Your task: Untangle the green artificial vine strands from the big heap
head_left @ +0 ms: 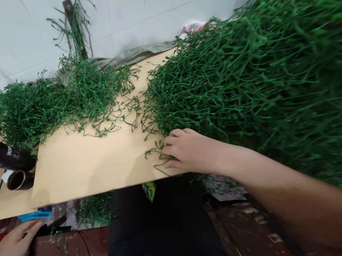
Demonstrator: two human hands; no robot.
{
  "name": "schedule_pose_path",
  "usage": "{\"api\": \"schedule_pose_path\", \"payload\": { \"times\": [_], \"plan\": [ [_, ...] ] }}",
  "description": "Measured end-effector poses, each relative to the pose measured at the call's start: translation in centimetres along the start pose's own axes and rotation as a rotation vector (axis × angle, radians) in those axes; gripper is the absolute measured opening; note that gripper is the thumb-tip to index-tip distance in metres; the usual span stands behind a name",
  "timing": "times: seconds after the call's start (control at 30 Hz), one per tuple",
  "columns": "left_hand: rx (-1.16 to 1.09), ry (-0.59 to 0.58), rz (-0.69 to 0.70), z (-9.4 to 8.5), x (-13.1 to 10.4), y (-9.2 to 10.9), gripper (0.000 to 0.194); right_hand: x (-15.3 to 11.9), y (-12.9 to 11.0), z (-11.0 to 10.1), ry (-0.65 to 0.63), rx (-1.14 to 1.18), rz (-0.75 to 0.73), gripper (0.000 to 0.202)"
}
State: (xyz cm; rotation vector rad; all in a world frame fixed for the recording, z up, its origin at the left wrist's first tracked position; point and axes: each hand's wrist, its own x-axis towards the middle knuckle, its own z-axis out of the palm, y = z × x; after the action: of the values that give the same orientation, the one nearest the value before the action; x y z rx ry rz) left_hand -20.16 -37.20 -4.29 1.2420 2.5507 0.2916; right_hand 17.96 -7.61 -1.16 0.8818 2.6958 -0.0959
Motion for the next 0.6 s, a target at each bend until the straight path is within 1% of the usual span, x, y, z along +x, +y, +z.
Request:
{"api": "schedule_pose_path", "payload": {
  "times": [0.07,0.1,0.13,0.2,0.23,0.27,0.3,0.33,0.37,0.4,0.43,0.47,0.5,0.53,0.6],
  "plan": [
    [0.028,0.045,-0.082,-0.7,0.0,0.9,0.039,0.9,-1.2,-1.6,0.055,-0.011,-0.048,0.033],
    [0.031,0.062,-0.122,-1.0,0.1,1.7,0.041,1.9,-1.9,-2.5,0.1,-0.01,-0.095,0.034],
    [0.023,0.075,-0.128,-1.1,0.2,2.8,0.042,3.4,-2.8,-3.2,0.153,-0.002,-0.145,0.035],
    [-0.012,0.073,-0.069,-0.8,0.6,5.3,0.042,7.4,-4.6,-4.3,0.209,0.046,-0.294,0.041],
    [-0.026,0.06,-0.013,-0.4,0.8,6.5,0.042,9.8,-5.5,-4.5,0.253,0.079,-0.336,0.044],
    [-0.043,0.043,0.058,0.0,1.1,7.6,0.043,12.1,-6.3,-4.6,0.301,0.103,-0.316,0.049],
    [-0.056,0.013,0.125,0.5,1.3,8.5,0.042,14.3,-6.9,-4.6,0.311,0.122,-0.253,0.054],
    [-0.065,-0.012,0.183,0.9,1.5,9.2,0.041,16.2,-7.3,-4.4,0.241,0.138,-0.182,0.057],
    [-0.073,-0.031,0.231,1.3,1.7,9.7,0.04,17.6,-7.5,-4.0,0.213,0.165,-0.152,0.055],
    [-0.08,-0.045,0.267,1.6,1.9,10.0,0.039,18.5,-7.5,-3.7,0.207,0.172,-0.121,0.048],
    [-0.089,-0.051,0.292,1.9,2.2,10.2,0.037,18.9,-7.3,-3.2,0.213,0.164,-0.11,0.041],
    [-0.101,-0.049,0.306,2.0,2.5,10.2,0.036,18.8,-7.0,-2.8,0.239,0.138,-0.113,0.038],
    [-0.113,-0.043,0.313,2.0,2.9,10.3,0.035,18.2,-6.5,-2.4,0.261,0.097,-0.123,0.04],
    [-0.125,-0.033,0.316,2.0,3.4,10.4,0.034,17.3,-5.9,-2.0,0.264,0.052,-0.135,0.042],
    [-0.151,0.001,0.34,2.0,4.8,11.1,0.034,15.1,-4.5,-1.3,0.198,-0.007,-0.163,0.041]
  ]
}}
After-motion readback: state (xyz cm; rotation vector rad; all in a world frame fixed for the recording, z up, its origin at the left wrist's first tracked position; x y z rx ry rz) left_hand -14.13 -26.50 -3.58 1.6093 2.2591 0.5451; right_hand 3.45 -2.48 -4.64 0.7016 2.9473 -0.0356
